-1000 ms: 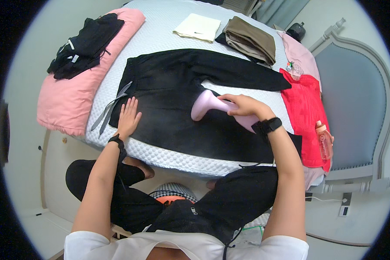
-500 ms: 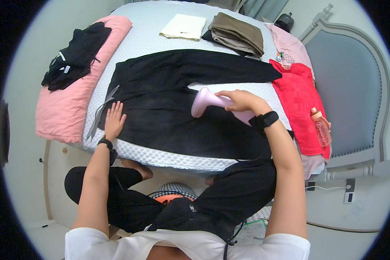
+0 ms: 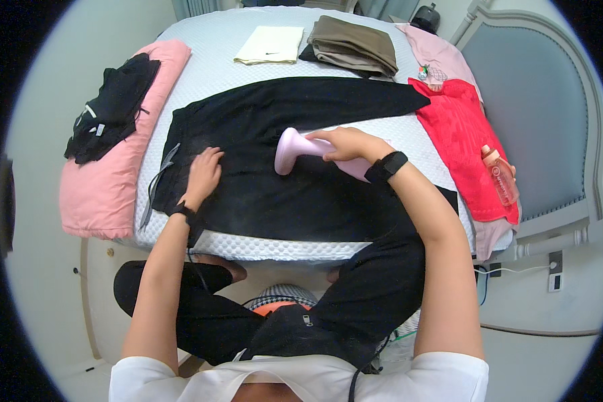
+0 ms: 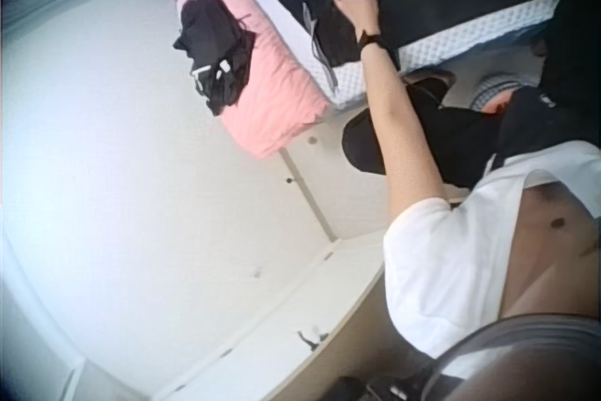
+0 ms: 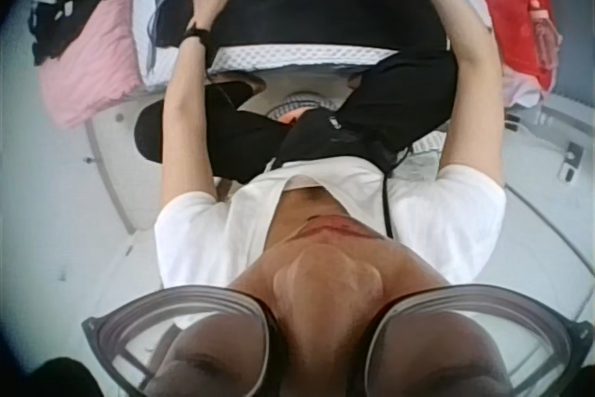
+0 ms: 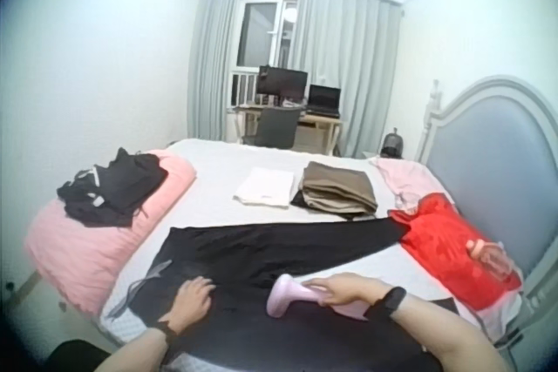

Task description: The person is using a handheld steamer on a pair of black pants laid out on a bed.

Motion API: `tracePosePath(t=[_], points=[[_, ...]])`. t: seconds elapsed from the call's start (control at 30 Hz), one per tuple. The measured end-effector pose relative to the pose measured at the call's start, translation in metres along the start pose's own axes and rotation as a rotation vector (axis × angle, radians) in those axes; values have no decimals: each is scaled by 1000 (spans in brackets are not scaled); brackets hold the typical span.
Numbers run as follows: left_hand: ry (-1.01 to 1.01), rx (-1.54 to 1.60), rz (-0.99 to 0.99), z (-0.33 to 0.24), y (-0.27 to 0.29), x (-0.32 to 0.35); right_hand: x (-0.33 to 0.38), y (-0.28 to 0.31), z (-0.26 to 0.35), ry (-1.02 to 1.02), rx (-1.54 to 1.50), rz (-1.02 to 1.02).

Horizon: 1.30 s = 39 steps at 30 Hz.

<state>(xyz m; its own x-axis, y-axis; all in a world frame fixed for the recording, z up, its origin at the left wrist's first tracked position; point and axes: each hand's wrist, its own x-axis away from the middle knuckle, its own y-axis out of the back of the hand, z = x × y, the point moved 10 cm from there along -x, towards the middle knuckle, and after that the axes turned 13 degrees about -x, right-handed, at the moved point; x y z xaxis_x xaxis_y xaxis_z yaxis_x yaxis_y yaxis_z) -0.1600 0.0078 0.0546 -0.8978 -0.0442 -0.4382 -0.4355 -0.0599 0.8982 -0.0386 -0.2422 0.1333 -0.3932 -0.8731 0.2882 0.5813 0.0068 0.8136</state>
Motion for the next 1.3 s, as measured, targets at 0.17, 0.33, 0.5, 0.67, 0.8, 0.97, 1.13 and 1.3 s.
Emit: tracePosePath(t=[0.17, 0.33, 0.5, 0.67, 0.8, 0.97, 1.13, 1.3], points=[[-170, 195, 235, -59, -42, -55, 19, -1, -21, -106, 7, -3], [-57, 95, 530, -75, -85, -74, 61, 1, -44, -115, -50, -41], [64, -11, 740, -48, -118, -72, 86, 10, -59, -139, -85, -70], [64, 59, 798, -36, -119, -76, 63, 21, -54, -107, -152, -118], [-60, 162, 500, -40, -89, -81, 26, 21, -52, -41, -190, -139], [-323, 295, 470, -74, -69, -66, 0, 16, -54, -82, -131, -183], [-251, 82, 600, -60, -92, -50, 19, 15, -63, -120, -157, -147], [-208, -4, 619, -52, -96, -46, 66, 13, -77, -195, -159, -116]])
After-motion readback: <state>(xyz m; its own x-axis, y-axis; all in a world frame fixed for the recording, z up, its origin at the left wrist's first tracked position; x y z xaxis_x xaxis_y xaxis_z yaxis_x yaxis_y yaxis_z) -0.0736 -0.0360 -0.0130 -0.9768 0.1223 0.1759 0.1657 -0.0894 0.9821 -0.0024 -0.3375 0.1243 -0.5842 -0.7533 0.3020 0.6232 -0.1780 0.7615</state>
